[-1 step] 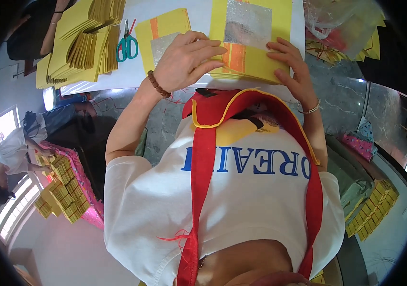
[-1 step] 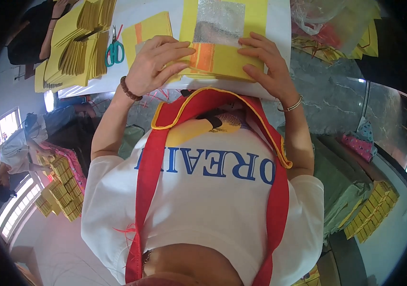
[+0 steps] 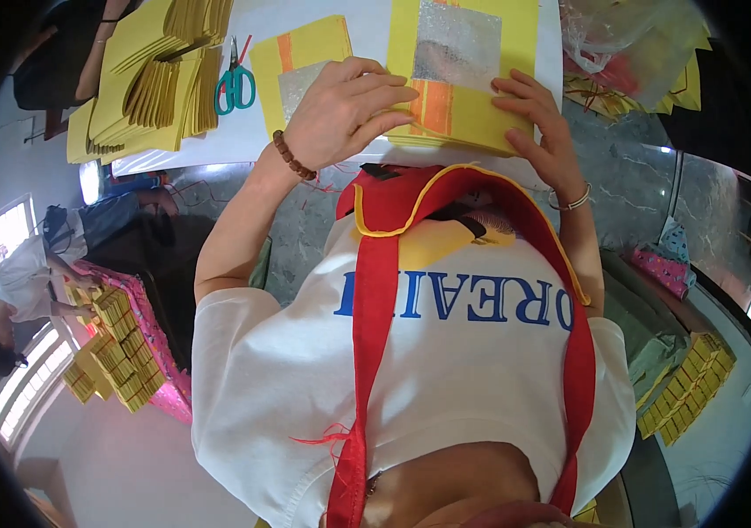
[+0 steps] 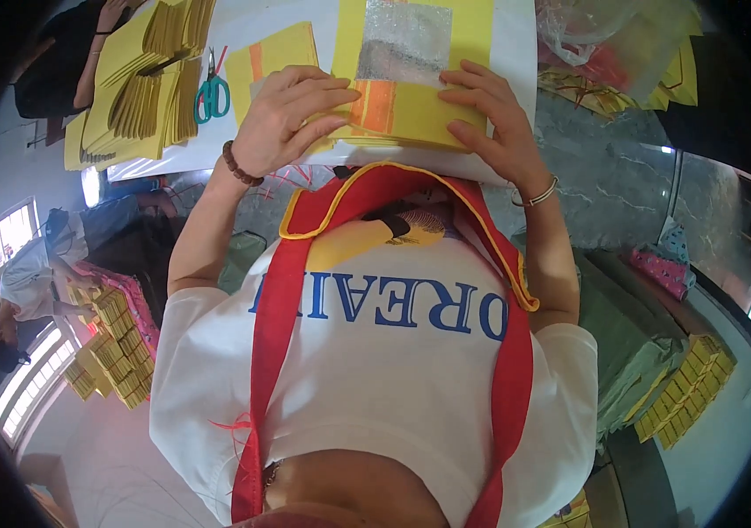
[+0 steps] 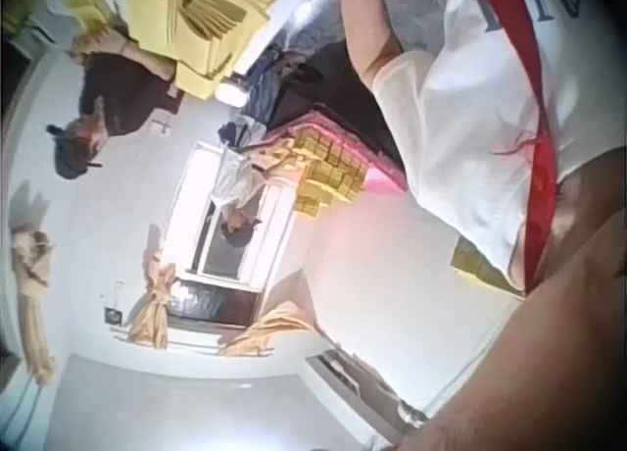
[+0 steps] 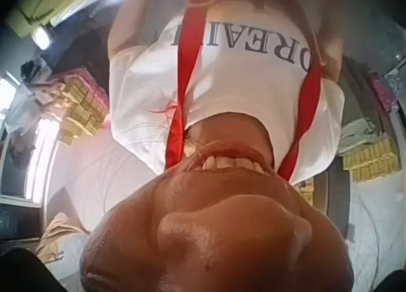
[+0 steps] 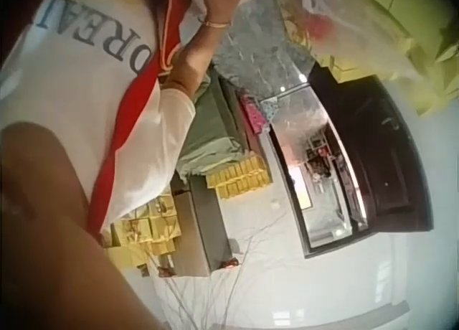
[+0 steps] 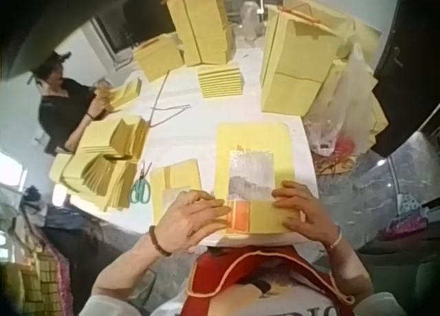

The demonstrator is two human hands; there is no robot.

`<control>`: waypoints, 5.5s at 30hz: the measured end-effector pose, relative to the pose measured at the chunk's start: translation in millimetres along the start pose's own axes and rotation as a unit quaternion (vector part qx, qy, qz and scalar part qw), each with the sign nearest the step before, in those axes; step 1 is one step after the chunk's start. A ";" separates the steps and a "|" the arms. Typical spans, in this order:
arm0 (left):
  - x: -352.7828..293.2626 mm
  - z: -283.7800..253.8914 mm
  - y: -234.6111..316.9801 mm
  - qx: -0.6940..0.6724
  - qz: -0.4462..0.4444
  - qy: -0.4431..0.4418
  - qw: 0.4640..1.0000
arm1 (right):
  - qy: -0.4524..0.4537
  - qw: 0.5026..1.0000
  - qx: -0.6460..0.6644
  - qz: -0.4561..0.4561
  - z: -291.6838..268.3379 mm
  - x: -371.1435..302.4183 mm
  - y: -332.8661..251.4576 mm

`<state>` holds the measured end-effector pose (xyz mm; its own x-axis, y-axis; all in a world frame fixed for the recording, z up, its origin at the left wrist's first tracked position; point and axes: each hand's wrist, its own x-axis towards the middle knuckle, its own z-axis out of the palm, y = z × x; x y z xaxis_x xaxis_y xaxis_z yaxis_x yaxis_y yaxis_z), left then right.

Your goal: Folding yellow ritual paper sheets with silver foil inserts and stacking them.

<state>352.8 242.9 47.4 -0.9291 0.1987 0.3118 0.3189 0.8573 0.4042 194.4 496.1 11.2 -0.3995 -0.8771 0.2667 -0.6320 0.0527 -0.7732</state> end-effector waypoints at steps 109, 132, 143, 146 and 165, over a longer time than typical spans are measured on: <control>24.9 34.9 -12.6 -0.381 -0.349 0.110 0.849 | 0.165 0.913 0.270 0.256 2.6 32.9 -21.9; 60.3 3.9 -11.9 0.004 -0.134 0.204 0.970 | 0.179 0.926 0.098 0.317 8.4 41.0 -16.5; 80.3 39.6 7.7 0.076 -0.045 -0.039 0.995 | 0.187 0.931 0.104 0.297 8.3 40.1 -19.9; 77.3 44.4 7.1 0.091 -0.055 -0.057 0.993 | 0.109 0.929 0.017 0.353 -2.5 40.0 -32.9; 60.9 39.5 -8.5 -0.097 0.023 0.033 0.994 | -0.049 0.955 -0.286 0.057 25.0 4.1 -36.1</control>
<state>286.1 266.5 28.9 -0.9007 0.1979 0.3868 0.3963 0.7391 0.5447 232.2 478.7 25.8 -0.4405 -0.8894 0.1224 -0.8591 0.3780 -0.3451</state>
